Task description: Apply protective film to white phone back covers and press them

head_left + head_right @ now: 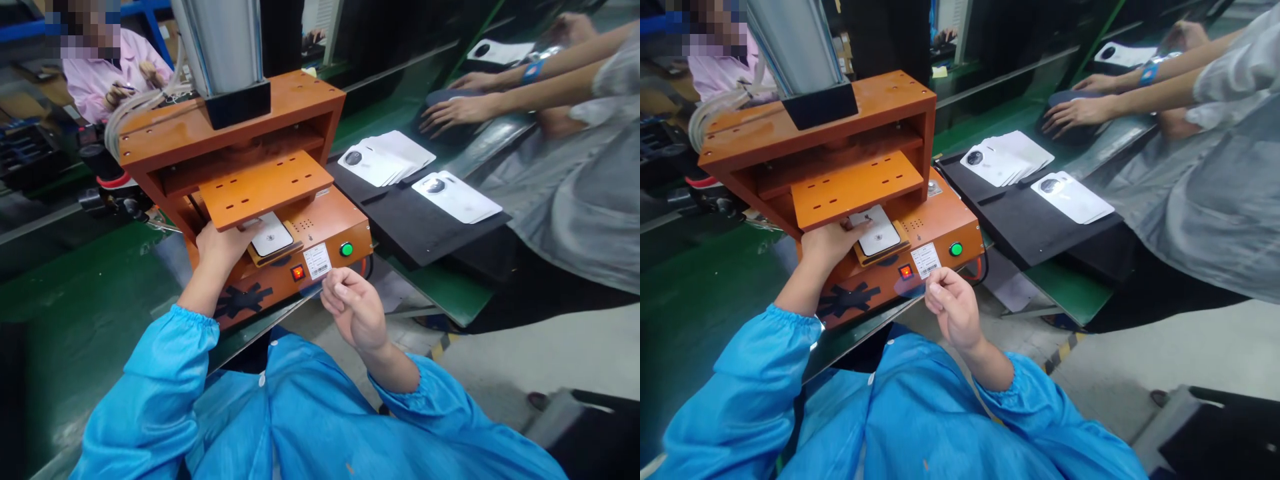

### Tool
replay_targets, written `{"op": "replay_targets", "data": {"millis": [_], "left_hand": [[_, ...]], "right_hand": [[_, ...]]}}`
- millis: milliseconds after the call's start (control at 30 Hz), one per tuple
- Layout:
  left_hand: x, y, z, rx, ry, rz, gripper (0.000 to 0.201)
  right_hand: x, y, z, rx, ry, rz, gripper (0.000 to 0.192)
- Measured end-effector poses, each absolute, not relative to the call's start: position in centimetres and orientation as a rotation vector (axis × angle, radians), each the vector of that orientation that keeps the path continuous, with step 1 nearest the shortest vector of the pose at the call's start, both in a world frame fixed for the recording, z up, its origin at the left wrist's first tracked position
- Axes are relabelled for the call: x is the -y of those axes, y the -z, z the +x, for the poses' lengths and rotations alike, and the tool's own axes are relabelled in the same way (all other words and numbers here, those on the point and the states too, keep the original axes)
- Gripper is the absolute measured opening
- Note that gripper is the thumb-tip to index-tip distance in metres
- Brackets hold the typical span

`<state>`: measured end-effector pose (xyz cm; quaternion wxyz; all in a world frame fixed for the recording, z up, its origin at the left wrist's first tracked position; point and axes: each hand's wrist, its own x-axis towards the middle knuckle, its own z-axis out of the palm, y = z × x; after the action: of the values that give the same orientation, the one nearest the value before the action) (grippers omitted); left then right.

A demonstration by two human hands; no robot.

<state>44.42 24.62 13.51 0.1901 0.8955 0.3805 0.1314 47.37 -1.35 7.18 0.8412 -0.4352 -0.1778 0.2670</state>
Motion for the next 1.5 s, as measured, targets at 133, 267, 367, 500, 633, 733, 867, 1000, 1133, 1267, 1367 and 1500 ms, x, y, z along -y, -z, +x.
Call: {"op": "replay_targets", "data": {"millis": [133, 267, 367, 500, 633, 733, 867, 1000, 1133, 1267, 1367, 1500], "left_hand": [[-24.9, -13.2, 44.6, -0.853, -0.539, 2.181, 0.025], [-23.3, -13.9, 43.4, -0.809, -0.498, 1.7, 0.027], [-20.3, -14.4, 40.8, -0.693, -0.509, 1.66, 0.029], [-15.8, -13.4, 37.3, -0.55, -0.415, 1.765, 0.039], [-13.0, -12.0, 37.0, -0.494, -0.368, 1.837, 0.037], [-12.1, -11.4, 37.8, -0.477, -0.339, 1.806, 0.037], [-11.9, -11.0, 38.2, -0.446, -0.275, 1.746, 0.039], [-11.8, -11.3, 37.8, -0.421, -0.223, 1.734, 0.044], [-11.9, -11.3, 37.7, -0.353, -0.098, 1.694, 0.051], [-11.9, -10.6, 37.3, -0.257, -0.039, 1.714, 0.06], [-12.0, -10.3, 35.9, -0.186, -0.091, 1.792, 0.052], [-12.7, -9.9, 32.9, -0.024, -0.279, 2.0, 0.036]], "right_hand": [[1.0, -7.6, 47.4, 0.428, -0.617, -0.949, 0.033], [2.2, -9.3, 48.3, 0.535, -0.676, -0.923, 0.038], [4.3, -10.8, 49.7, 0.618, -0.614, -0.921, 0.04], [6.4, -11.9, 51.0, 0.706, -0.496, -0.931, 0.032], [6.2, -11.4, 51.0, 0.749, -0.457, -0.955, 0.028], [5.9, -10.8, 50.7, 0.808, -0.455, -1.001, 0.032], [5.9, -10.7, 50.5, 0.995, -0.535, -1.047, 0.027], [5.5, -10.6, 50.9, 1.047, -0.495, -1.086, 0.021], [5.5, -10.2, 51.6, 1.067, -0.467, -1.099, 0.019], [7.6, -11.2, 53.3, 1.063, -0.403, -1.151, 0.018], [10.4, -12.7, 55.8, 0.986, -0.295, -1.209, 0.019], [14.4, -13.8, 62.8, 0.791, -0.243, -1.452, 0.032]]}}
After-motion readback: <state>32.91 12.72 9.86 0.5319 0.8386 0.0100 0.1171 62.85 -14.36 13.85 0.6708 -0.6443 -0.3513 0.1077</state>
